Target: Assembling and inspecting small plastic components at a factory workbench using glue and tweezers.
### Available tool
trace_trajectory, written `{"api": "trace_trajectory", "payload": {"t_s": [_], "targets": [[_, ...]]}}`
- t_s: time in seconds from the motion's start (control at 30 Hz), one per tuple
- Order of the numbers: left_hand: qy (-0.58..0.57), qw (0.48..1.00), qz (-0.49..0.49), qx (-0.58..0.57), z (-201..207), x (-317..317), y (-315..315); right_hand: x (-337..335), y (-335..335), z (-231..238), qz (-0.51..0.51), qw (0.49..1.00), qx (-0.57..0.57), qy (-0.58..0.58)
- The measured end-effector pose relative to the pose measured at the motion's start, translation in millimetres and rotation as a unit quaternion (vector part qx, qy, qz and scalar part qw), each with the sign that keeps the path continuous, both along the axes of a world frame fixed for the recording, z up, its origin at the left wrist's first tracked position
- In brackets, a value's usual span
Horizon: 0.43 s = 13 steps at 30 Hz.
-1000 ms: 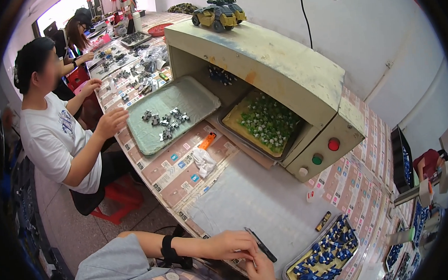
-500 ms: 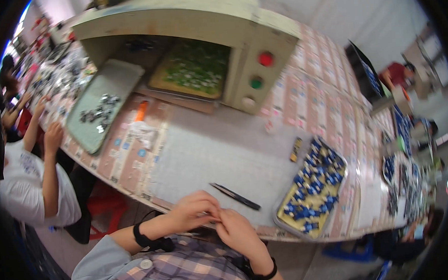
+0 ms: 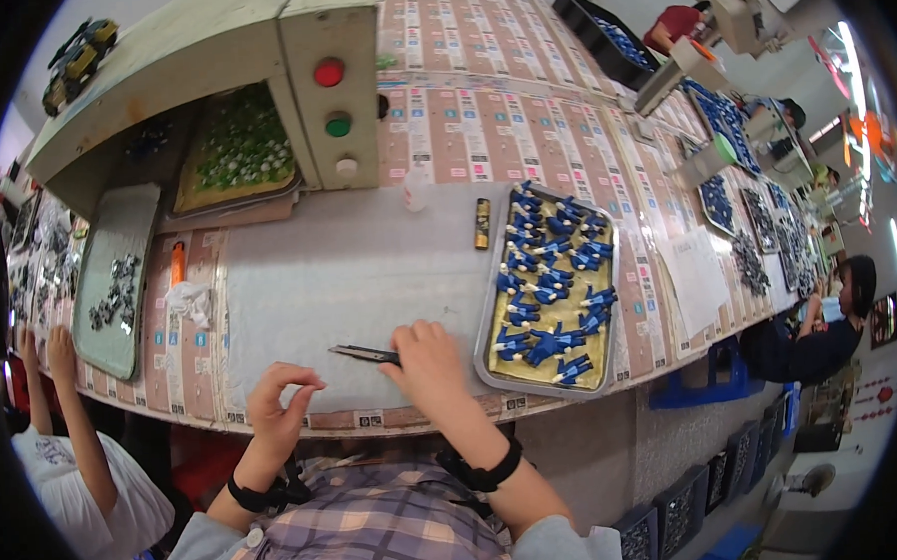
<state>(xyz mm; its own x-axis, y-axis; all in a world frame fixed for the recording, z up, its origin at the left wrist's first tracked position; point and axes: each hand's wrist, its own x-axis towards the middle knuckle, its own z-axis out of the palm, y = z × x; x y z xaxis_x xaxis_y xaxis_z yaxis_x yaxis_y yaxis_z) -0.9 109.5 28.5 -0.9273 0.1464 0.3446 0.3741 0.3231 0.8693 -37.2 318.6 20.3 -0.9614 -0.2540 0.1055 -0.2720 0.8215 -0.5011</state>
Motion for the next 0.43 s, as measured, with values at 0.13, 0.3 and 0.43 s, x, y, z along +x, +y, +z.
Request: {"api": "trace_trajectory", "payload": {"t_s": [0.13, 0.3, 0.43], "targets": [[-0.113, 0.976, 0.106, 0.155, -20.1, 8.5, 2.5, 4.9, -7.2, -12.7, 0.004, 0.997, -0.031, -0.076], [-0.139, 0.972, 0.144, 0.119, -26.9, 5.0, 5.6, 23.0, 12.7, 10.8, 0.008, 0.934, -0.326, -0.144], [0.076, 0.967, 0.121, -0.212, -65.9, -17.2, 24.1, 36.7, 57.4, 13.2, 0.023, 0.922, -0.342, -0.180]]}}
